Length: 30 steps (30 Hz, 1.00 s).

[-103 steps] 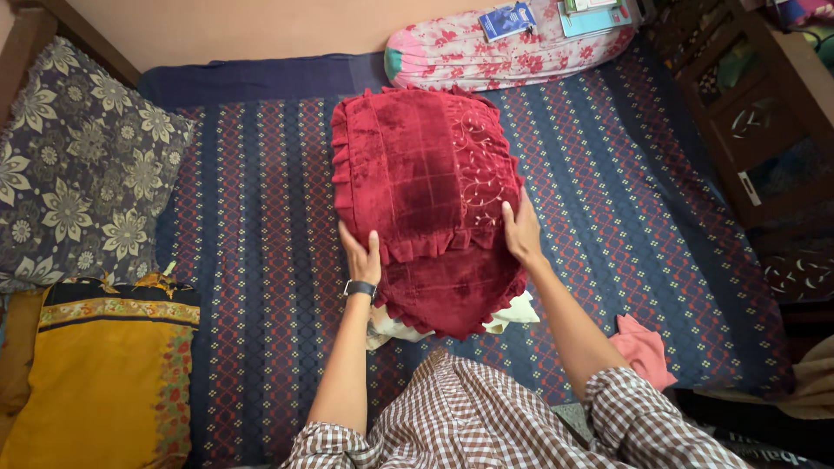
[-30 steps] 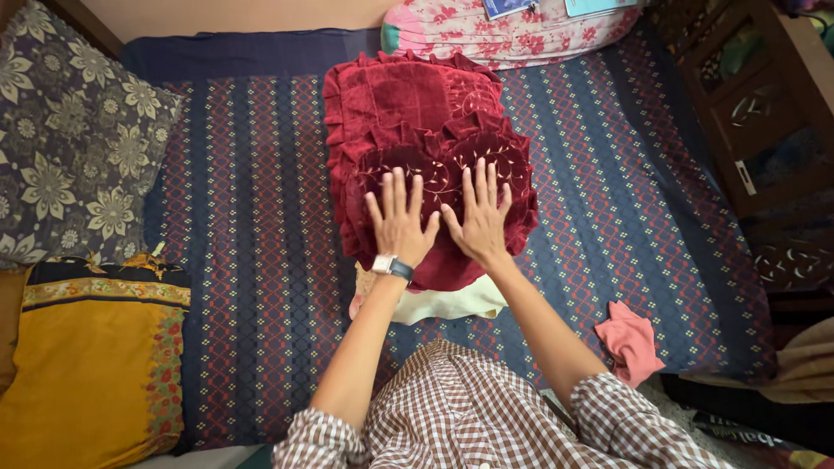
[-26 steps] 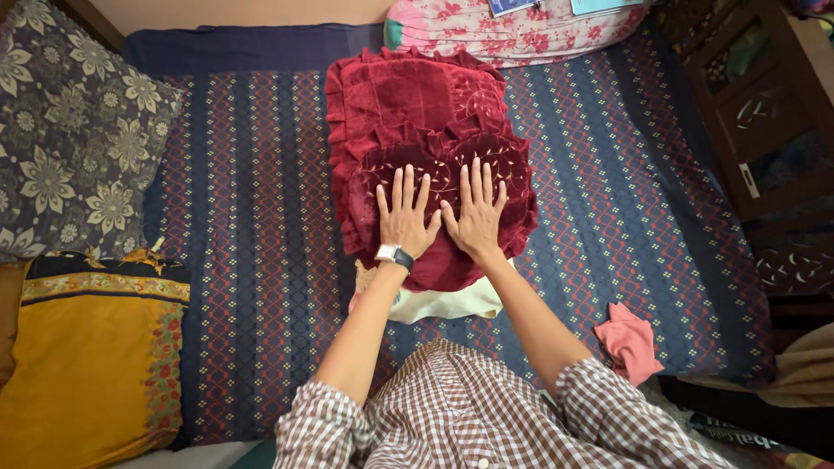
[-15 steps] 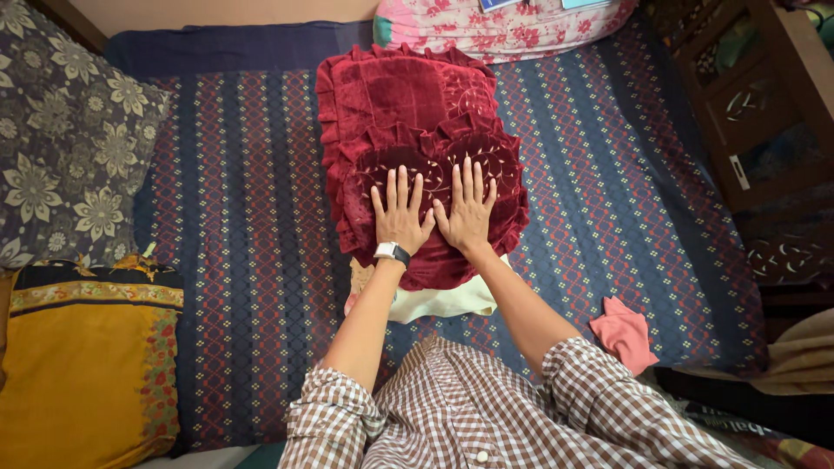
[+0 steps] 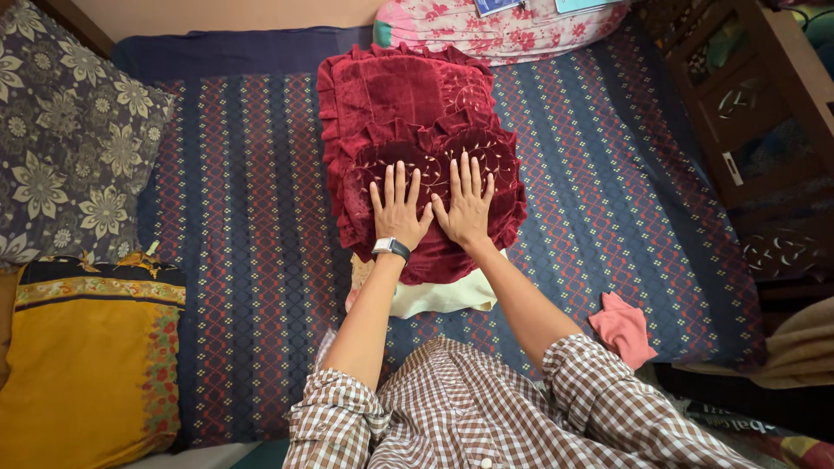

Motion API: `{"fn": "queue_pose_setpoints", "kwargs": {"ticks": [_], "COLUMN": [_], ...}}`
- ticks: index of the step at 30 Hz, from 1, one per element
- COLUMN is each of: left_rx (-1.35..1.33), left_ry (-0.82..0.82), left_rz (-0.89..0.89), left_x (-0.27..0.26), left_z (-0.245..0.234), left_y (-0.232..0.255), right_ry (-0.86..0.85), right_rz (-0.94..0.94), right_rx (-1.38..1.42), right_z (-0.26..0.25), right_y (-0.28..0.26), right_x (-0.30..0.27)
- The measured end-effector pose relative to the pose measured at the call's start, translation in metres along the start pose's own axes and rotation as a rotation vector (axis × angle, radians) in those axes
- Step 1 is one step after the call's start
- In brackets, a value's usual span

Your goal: The person arranges several red velvet cushions on a bed, stacking them and smoothing them with their hands. They then use a pink cloth to wipe the surface of the stacked cushions.

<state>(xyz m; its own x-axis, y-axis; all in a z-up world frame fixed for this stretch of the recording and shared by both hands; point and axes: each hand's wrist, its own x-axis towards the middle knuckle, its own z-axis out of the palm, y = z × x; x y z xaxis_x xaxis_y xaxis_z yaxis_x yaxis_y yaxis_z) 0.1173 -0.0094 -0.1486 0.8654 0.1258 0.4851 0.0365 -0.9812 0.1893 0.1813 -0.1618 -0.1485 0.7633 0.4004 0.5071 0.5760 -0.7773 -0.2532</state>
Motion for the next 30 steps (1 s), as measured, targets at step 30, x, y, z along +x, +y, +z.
{"fn": "queue_pose_setpoints", "kwargs": {"ticks": [30], "left_rx": [-0.043], "left_ry": [-0.140], "left_rz": [-0.001], "left_x": [-0.024], "left_z": [-0.013], "left_y": [-0.011], "right_ry": [-0.119], "right_rz": [0.003], "right_rx": [0.016], "right_z": [-0.019], "right_y": [-0.001], "right_x": [-0.014]}}
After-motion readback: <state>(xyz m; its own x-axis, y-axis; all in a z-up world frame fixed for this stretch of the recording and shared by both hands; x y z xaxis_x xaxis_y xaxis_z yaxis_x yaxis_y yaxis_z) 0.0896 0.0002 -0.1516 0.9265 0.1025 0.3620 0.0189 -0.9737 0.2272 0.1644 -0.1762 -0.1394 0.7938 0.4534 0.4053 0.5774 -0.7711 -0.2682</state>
